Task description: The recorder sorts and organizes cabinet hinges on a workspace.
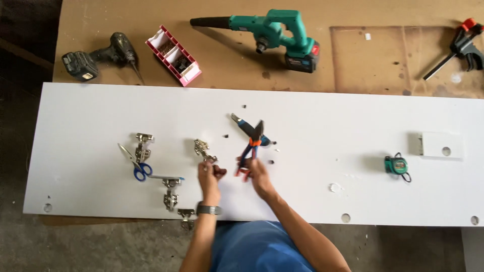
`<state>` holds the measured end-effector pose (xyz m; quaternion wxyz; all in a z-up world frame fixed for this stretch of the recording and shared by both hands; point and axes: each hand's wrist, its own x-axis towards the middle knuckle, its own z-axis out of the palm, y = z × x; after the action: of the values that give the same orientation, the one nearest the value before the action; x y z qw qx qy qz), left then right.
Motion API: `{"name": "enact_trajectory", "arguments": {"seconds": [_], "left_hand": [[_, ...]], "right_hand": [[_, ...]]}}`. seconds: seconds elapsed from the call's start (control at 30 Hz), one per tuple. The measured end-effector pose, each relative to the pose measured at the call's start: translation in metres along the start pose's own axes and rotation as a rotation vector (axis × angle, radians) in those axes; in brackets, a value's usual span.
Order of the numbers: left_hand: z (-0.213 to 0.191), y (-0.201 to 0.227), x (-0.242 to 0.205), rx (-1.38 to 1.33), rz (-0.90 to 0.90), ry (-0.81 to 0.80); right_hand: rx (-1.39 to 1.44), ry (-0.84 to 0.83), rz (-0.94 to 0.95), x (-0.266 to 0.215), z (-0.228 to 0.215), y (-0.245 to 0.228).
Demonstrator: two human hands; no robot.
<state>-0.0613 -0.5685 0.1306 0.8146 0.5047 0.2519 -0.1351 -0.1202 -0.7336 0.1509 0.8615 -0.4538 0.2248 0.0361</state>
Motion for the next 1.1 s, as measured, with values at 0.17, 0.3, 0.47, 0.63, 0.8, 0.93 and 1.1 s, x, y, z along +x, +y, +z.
{"name": "enact_trajectory", "arguments": {"seconds": [0.17,0.3,0.47,0.63,0.8,0.93,1.1], "left_hand": [[0.041,-0.042,-0.039,0.079,0.156,0.119],[0.048,-0.050,-0.057,0.255,-0.018,0.251],[0.025,-0.110,-0.038,0.450,0.362,0.336],[0.037,-0.081,-0.071,0.571,0.462,0.208],[0.023,-0.068,-0.075,0.027,0.197,-0.188],[0.070,0.004,-0.130,-0.173,0.075,-0.288],[0.061,0.009,-0.130,-0.110,0.112,-0.264]], "right_hand": [[-0.277,-0.146,-0.045,-0.033,-0.026,0.002],[-0.274,-0.372,-0.082,-0.054,-0.043,-0.009],[-0.298,-0.305,0.014,-0.075,-0.059,-0.005],[-0.261,-0.123,-0.014,-0.076,-0.074,-0.005],[-0.255,-0.207,-0.014,-0.073,-0.108,-0.025],[0.128,0.011,0.515,-0.136,-0.014,-0.161],[-0.814,-0.259,0.321,-0.133,-0.050,-0.121]]}}
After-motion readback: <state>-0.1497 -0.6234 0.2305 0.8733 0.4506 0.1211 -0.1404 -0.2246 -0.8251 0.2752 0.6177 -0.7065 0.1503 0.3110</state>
